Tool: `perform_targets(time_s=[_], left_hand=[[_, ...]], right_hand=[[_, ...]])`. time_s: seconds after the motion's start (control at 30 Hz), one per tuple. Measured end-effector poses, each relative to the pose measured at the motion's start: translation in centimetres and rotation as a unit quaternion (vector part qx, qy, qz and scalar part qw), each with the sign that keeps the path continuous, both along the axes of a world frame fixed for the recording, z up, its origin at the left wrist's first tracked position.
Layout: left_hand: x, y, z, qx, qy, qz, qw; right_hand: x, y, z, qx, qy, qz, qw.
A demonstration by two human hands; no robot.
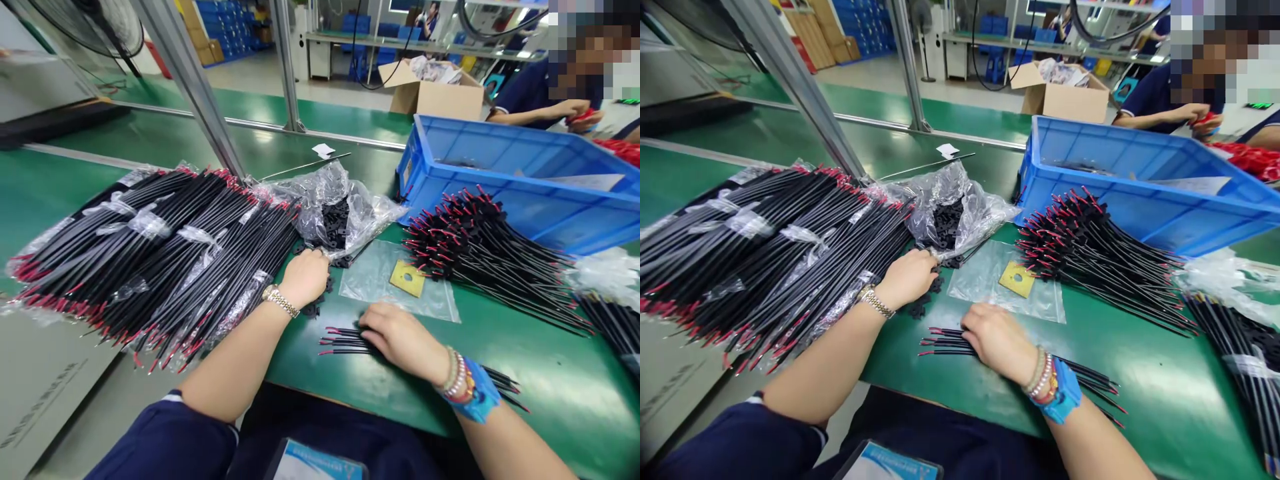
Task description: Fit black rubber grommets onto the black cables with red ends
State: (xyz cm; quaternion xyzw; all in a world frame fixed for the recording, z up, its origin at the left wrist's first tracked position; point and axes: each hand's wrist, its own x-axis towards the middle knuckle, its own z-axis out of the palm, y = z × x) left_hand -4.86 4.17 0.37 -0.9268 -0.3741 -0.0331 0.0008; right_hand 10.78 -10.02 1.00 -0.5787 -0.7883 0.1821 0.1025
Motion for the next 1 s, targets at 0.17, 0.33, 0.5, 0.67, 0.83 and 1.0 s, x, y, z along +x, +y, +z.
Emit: perform_targets(time_s=[0.17, 0.33, 0.5, 0.67, 0.83, 1.0], left_hand=[[0.1, -0.2, 0.3, -0.005, -0.015, 0.0, 1.0], [0.0, -0.2, 0.8, 0.0, -0.022, 0.006, 1.0], [-0.1, -0.2, 1.2, -0.024, -0.069, 0.024, 0.997], [0.1, -0.6, 1.7, -0.086, -0.235, -0.016, 0.968], [0.2, -0.9, 2.1, -0.181, -0.342, -0.01, 0.922], [0.3, -1.1, 1.9, -0.142, -0.385, -0.056, 0.91]], right_hand=[[-1.1, 0.0, -0.7, -0.075, -0.036, -0.011, 0.996], [-0.7, 0.1, -0.5, -0.086, 0.01, -0.036, 0.996], [-0.9, 0.0, -0.6, -0.087, -0.009, -0.036, 0.995], [-1.4, -0.2, -0.5, -0.094, -0.045, -0.034, 0.994], [0.5, 0.0, 0.0, -0.021, 0.0, -0.085, 0.996], [5.3, 0.8, -0.9, 0.102, -0.047, -0.226, 0.968]])
